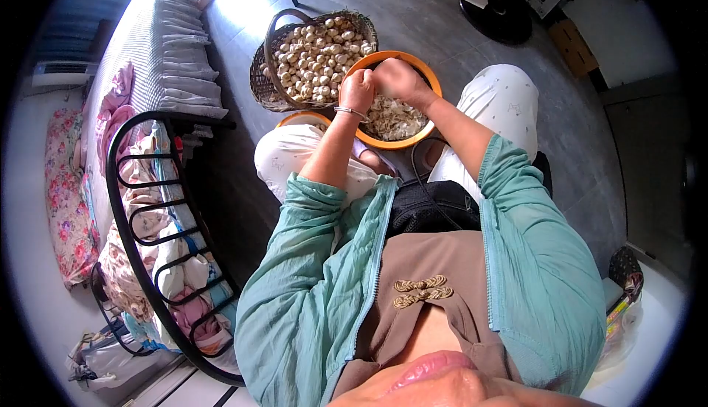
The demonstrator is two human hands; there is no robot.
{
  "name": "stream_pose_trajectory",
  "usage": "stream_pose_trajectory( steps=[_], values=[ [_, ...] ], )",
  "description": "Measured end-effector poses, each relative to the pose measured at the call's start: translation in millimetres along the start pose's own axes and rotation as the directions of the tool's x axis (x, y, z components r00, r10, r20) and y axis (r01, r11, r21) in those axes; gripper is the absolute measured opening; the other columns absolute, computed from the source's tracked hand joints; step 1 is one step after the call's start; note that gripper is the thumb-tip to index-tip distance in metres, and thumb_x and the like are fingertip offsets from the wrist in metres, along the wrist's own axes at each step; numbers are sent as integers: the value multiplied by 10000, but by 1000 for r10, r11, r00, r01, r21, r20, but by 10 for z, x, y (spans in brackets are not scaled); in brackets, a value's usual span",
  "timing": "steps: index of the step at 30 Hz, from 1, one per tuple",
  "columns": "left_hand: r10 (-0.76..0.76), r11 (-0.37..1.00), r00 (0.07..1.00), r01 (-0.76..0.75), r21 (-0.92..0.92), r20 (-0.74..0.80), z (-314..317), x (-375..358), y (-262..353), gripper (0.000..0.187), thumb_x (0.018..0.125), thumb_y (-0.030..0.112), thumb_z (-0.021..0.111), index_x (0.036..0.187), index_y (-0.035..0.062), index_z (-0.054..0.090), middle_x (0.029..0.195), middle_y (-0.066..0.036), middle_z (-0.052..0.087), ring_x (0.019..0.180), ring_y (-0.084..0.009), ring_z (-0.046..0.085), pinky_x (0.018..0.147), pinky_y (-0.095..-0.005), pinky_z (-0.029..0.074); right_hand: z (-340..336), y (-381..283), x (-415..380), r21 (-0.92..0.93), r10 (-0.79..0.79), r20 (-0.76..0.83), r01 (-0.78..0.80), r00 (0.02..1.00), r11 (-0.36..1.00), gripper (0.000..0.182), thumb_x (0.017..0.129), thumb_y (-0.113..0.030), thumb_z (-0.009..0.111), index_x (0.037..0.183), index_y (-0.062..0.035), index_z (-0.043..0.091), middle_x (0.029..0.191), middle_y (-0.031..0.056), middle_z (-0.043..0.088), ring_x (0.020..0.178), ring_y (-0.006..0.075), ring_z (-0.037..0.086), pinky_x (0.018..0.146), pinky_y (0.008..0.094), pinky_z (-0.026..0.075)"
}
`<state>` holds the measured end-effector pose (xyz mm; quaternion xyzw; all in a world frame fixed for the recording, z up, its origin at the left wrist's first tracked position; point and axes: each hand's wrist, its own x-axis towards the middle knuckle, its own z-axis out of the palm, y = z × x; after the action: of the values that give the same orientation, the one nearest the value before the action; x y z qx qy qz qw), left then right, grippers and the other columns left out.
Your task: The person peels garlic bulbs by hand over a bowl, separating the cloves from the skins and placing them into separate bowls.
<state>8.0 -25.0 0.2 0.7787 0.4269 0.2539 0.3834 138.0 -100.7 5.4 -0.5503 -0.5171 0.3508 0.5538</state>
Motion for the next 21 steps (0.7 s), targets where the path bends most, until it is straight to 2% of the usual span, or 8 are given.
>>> stream_pose_trajectory(
  steps=[2,3,5,9,12,14,17,21],
  values=[
    [-198,942,976,216,-255,96,-20,-62,137,371,909,257,433,702,-17,574,531,-102,559,458,-194,557,447,-335,432,3,-70,-13,94,31,14,-32,999,995,212,884,-256,518,925,-50,546,829,48,585,778,120,545,723,288,453],
    [-197,943,976,216,-255,96,1,-63,125,371,909,257,433,702,-17,574,531,-102,559,458,-194,557,447,-335,432,13,-106,-19,94,30,14,-32,999,995,212,884,-256,518,925,-50,546,829,48,585,778,120,545,723,288,453],
    [-174,920,983,185,-345,63,44,-63,77,356,923,228,413,712,-18,560,511,-75,540,418,-155,526,398,-297,409,40,-204,-35,104,3,-9,-3,1000,995,156,888,-194,508,865,-41,525,704,-3,530,584,98,490,530,270,424],
    [-173,882,982,189,-431,77,17,-126,183,342,920,225,411,721,-13,554,516,-70,538,411,-143,514,381,-286,394,25,-307,-64,80,115,-7,-114,993,990,147,893,-174,484,863,-36,525,700,1,528,578,102,488,537,276,432],
    [-185,902,978,210,-378,101,18,-135,180,328,929,232,389,727,25,544,542,-31,512,413,-110,457,380,-236,362,12,88,9,102,-27,96,18,995,995,184,909,-232,466,914,-67,546,817,25,574,723,106,547,674,256,458],
    [-231,713,958,287,-640,171,43,-128,164,333,919,239,396,680,49,529,530,-25,507,395,-106,438,379,-233,363,5,-43,-9,242,90,39,-97,995,966,219,939,-252,408,932,-80,543,796,2,553,688,89,532,618,240,461],
    [-291,603,932,354,-715,216,18,-129,303,349,913,246,401,637,67,516,515,-21,501,378,-100,418,364,-234,353,-11,-161,-40,421,209,10,-194,978,886,229,950,-261,386,957,-83,531,772,-10,539,655,80,526,545,224,437],
    [-252,729,943,332,-599,217,5,-70,109,353,910,248,425,626,64,523,495,-16,486,366,-98,408,350,-235,339,-38,-146,-50,608,308,149,-333,939,721,219,950,-256,390,991,-86,522,777,-3,551,628,88,542,493,231,430]
  ],
)
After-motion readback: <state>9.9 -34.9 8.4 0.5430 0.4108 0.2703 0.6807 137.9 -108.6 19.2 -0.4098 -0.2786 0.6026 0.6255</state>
